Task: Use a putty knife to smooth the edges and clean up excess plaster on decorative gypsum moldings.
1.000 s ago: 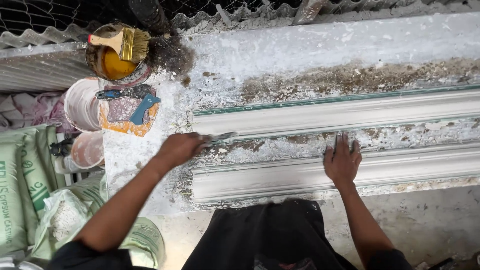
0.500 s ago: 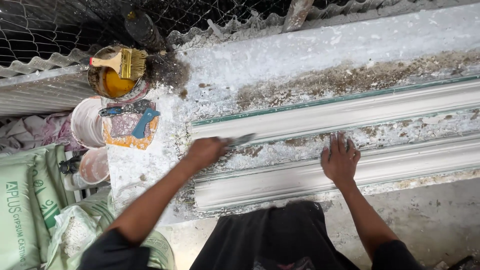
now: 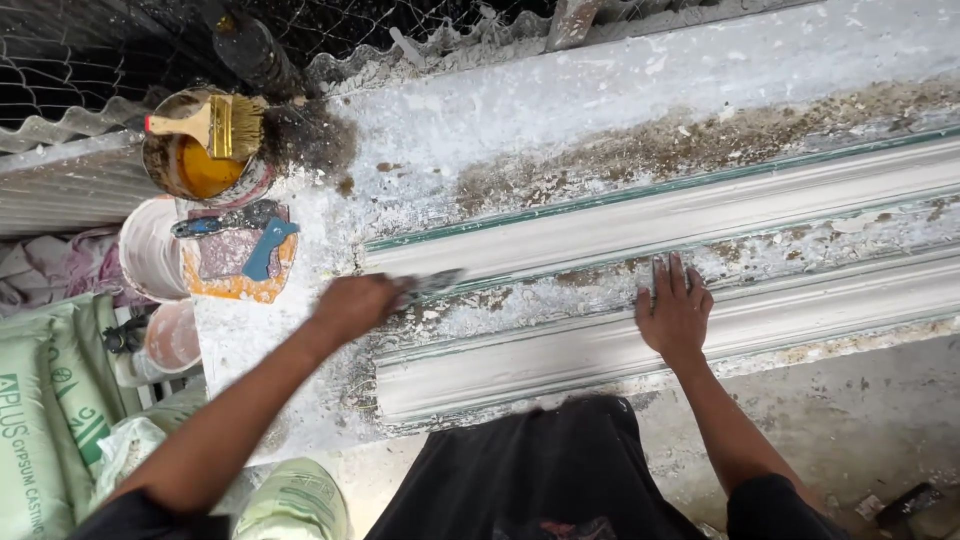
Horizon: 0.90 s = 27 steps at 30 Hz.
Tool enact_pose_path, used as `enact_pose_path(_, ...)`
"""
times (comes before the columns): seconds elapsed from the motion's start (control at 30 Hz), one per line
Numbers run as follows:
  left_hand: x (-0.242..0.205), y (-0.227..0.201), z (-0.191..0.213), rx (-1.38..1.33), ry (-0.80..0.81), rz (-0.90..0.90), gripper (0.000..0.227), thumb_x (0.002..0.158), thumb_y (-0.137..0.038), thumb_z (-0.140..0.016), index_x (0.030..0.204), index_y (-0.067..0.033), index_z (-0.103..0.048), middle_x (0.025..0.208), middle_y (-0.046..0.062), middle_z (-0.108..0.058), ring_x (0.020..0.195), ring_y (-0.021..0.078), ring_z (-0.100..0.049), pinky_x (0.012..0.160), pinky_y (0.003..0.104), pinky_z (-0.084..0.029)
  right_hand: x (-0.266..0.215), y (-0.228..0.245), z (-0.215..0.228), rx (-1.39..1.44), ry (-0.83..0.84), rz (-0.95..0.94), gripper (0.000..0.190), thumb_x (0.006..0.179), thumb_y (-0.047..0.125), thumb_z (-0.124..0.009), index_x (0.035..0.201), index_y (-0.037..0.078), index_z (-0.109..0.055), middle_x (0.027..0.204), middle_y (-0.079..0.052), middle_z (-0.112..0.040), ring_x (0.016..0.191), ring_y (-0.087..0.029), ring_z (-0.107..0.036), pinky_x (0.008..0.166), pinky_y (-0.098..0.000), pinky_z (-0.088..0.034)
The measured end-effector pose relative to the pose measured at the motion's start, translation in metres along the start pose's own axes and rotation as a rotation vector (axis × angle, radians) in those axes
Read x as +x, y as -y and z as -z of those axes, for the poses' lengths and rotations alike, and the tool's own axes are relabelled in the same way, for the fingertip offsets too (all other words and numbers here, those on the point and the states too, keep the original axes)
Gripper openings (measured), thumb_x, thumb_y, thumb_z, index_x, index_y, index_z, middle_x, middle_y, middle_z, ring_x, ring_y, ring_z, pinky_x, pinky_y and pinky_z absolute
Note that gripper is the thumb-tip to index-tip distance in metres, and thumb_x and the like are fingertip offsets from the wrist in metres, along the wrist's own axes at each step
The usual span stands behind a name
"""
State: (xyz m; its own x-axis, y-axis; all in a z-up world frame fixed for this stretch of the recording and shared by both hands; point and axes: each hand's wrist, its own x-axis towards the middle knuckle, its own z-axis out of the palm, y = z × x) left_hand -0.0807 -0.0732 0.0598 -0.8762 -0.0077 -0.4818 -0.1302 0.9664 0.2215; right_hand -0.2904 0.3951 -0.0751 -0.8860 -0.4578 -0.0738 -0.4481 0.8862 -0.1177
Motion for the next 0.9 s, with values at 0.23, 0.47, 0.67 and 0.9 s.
enact_pose_path(0.23,0.108,-0.146,-0.019,-0.194,-0.269,-0.200,0.039,0.101,-0.020,-0.045,0.136,-0.0190,-0.061,0.091,0.014,-0.073,0.080,0.0371,-0.072,0.065,0.050,-0.058,-0.004,-0.007,-0.006,0.015,-0.039,0.023,0.061,0.103,0.041,-0.040,0.156,0.013,-0.047,0.168,-0.011,-0.033,0.148,-0.042,-0.029,0.119,-0.0580,-0.019)
enact_pose_path(0.47,0.006,-0.032,0.005,0.096,-0.022,-0.194,0.050,0.098,-0.009,-0.050,0.146,-0.0204,-0.051,0.110,0.010,-0.072,0.085,0.0310,-0.074,0.064,0.046,-0.061,-0.006,-0.011,-0.010,0.033,-0.037,0.037,0.057,0.105,0.040,-0.040,0.154,0.013,-0.050,0.168,-0.010,-0.035,0.150,-0.040,-0.031,0.121,-0.0587,-0.020)
enact_pose_path(0.67,-0.051,0.031,-0.030,0.383,-0.056,-0.251,0.067,0.089,-0.005,-0.046,0.153,-0.0205,-0.035,0.145,0.007,-0.055,0.093,0.0313,-0.073,0.066,0.039,-0.065,-0.003,-0.003,-0.002,0.036,-0.023,-0.001,0.059,0.104,0.042,-0.041,0.152,0.010,-0.052,0.169,-0.012,-0.034,0.151,-0.040,-0.027,0.121,-0.0575,-0.017)
enact_pose_path(0.9,0.102,-0.149,-0.051,0.115,-0.252,-0.364,0.041,0.098,-0.011,-0.051,0.138,-0.0070,-0.050,0.119,0.012,-0.071,0.078,0.0286,-0.074,0.056,0.042,-0.061,-0.002,-0.002,0.000,0.033,0.028,-0.020,0.061,0.103,0.041,-0.040,0.154,0.009,-0.048,0.168,-0.014,-0.031,0.151,-0.040,-0.023,0.121,-0.0572,-0.013)
